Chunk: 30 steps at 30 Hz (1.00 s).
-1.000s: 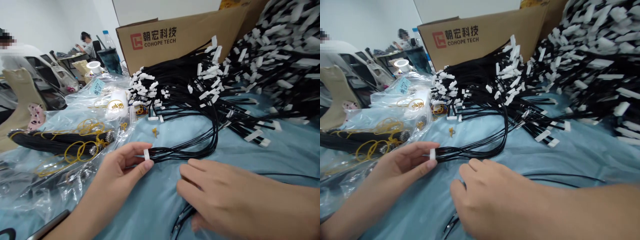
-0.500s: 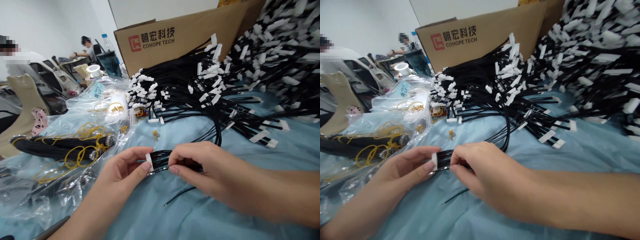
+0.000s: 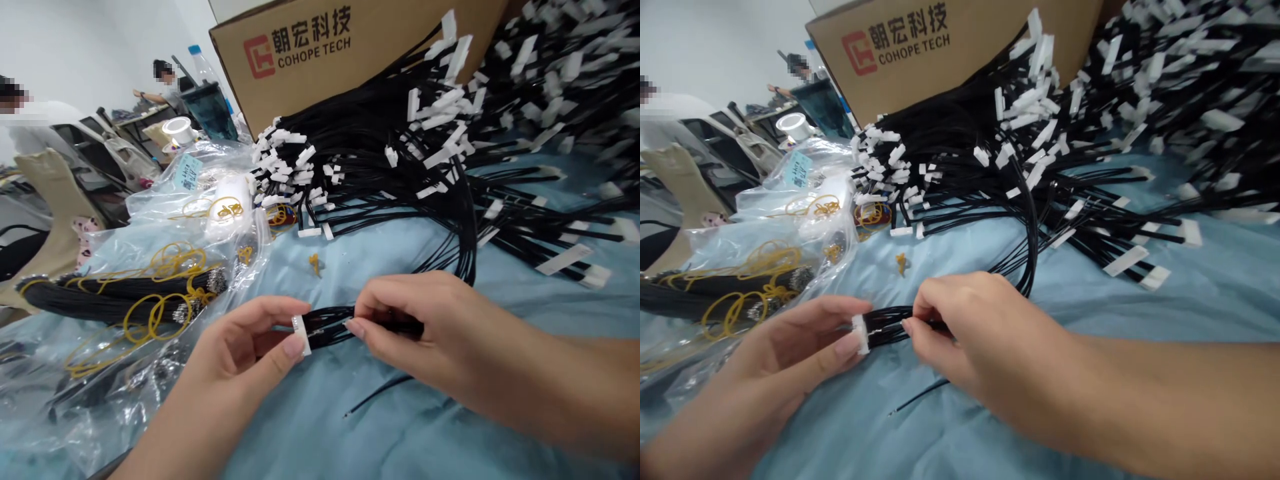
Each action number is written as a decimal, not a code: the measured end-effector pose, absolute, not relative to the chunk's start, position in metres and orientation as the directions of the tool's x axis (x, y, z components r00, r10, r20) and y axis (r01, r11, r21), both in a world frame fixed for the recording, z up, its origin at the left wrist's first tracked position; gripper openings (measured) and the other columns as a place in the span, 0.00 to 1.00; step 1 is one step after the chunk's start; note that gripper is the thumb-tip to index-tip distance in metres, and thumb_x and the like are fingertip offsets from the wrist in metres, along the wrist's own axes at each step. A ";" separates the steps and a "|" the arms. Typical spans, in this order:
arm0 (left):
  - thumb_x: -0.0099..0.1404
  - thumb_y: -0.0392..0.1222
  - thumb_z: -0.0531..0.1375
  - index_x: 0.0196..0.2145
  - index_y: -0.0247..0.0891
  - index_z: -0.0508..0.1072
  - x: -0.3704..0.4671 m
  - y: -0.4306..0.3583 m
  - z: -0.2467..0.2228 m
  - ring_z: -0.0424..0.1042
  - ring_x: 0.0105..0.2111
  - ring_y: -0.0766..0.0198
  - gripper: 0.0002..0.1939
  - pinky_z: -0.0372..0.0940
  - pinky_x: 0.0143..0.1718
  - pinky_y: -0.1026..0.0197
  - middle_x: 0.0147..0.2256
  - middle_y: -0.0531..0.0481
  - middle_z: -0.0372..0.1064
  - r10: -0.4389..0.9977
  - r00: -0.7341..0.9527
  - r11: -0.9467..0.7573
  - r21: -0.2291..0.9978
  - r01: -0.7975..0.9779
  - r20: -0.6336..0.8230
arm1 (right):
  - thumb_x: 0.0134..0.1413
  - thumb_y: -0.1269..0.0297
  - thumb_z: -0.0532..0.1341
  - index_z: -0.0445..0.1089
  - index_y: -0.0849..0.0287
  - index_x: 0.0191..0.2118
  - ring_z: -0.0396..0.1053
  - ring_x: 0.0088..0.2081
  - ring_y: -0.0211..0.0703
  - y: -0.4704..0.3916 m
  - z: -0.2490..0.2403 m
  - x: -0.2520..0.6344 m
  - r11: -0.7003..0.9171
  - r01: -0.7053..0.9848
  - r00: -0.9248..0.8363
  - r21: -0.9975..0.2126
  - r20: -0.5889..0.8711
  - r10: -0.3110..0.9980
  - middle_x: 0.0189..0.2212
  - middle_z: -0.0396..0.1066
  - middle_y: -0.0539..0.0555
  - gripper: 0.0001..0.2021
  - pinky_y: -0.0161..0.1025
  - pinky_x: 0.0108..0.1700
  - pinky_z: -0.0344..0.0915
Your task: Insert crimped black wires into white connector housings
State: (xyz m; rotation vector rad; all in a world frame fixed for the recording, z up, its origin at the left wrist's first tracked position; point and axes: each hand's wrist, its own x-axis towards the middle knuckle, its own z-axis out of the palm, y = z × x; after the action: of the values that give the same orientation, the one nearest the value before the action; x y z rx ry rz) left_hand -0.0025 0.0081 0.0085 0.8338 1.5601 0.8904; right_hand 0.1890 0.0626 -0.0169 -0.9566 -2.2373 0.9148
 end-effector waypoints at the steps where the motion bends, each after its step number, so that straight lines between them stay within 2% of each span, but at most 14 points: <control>1: 0.48 0.43 0.71 0.32 0.45 0.79 -0.002 0.008 0.009 0.70 0.27 0.71 0.12 0.67 0.26 0.77 0.28 0.57 0.77 0.870 -0.160 0.479 0.876 0.050 -0.466 | 0.54 0.70 0.57 0.66 0.59 0.25 0.55 0.20 0.27 0.062 -0.017 0.189 0.529 0.408 -0.606 -0.744 0.212 0.767 0.19 0.63 0.43 0.07 0.26 0.21 0.51; 5: 0.46 0.44 0.72 0.31 0.46 0.79 -0.003 0.007 0.009 0.70 0.28 0.72 0.12 0.67 0.26 0.79 0.27 0.58 0.77 0.867 -0.200 0.472 0.881 0.036 -0.456 | 0.52 0.73 0.58 0.65 0.60 0.24 0.53 0.19 0.26 0.061 -0.018 0.190 0.553 0.372 -0.623 -0.746 0.242 0.744 0.17 0.61 0.42 0.07 0.25 0.21 0.50; 11: 0.49 0.42 0.71 0.31 0.48 0.79 -0.005 0.007 0.008 0.73 0.30 0.72 0.09 0.68 0.29 0.78 0.29 0.59 0.77 0.886 -0.148 0.448 0.894 0.023 -0.440 | 0.54 0.72 0.58 0.65 0.59 0.25 0.54 0.20 0.26 0.061 -0.024 0.190 0.586 0.338 -0.620 -0.737 0.294 0.727 0.18 0.61 0.42 0.08 0.25 0.22 0.50; 16: 0.51 0.43 0.70 0.33 0.48 0.78 -0.005 0.006 0.006 0.72 0.30 0.72 0.09 0.68 0.28 0.79 0.29 0.59 0.77 0.895 -0.154 0.433 0.898 0.079 -0.418 | 0.54 0.72 0.58 0.66 0.60 0.24 0.52 0.19 0.26 0.060 -0.024 0.189 0.593 0.338 -0.634 -0.731 0.289 0.718 0.18 0.60 0.42 0.08 0.26 0.21 0.49; 22: 0.53 0.41 0.68 0.32 0.48 0.78 -0.003 0.002 0.005 0.76 0.31 0.72 0.07 0.68 0.30 0.81 0.30 0.57 0.79 0.938 -0.165 0.337 0.909 0.244 -0.304 | 0.55 0.72 0.57 0.67 0.61 0.26 0.56 0.21 0.27 0.059 -0.023 0.189 0.643 0.318 -0.676 -0.696 0.309 0.669 0.20 0.62 0.44 0.07 0.28 0.23 0.51; 30: 0.54 0.40 0.68 0.32 0.50 0.78 -0.001 0.003 0.003 0.74 0.29 0.76 0.07 0.67 0.30 0.83 0.27 0.61 0.76 0.947 -0.156 0.314 0.911 0.267 -0.281 | 0.59 0.71 0.54 0.68 0.64 0.28 0.61 0.22 0.32 0.060 -0.024 0.190 0.683 0.332 -0.726 -0.650 0.286 0.625 0.22 0.65 0.49 0.10 0.32 0.25 0.55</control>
State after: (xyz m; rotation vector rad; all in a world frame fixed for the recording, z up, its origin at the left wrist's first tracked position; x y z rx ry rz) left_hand -0.0008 0.0031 0.0034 1.1212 1.6358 0.9037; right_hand 0.1899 0.0598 -0.0240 -0.7376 -2.4000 0.7920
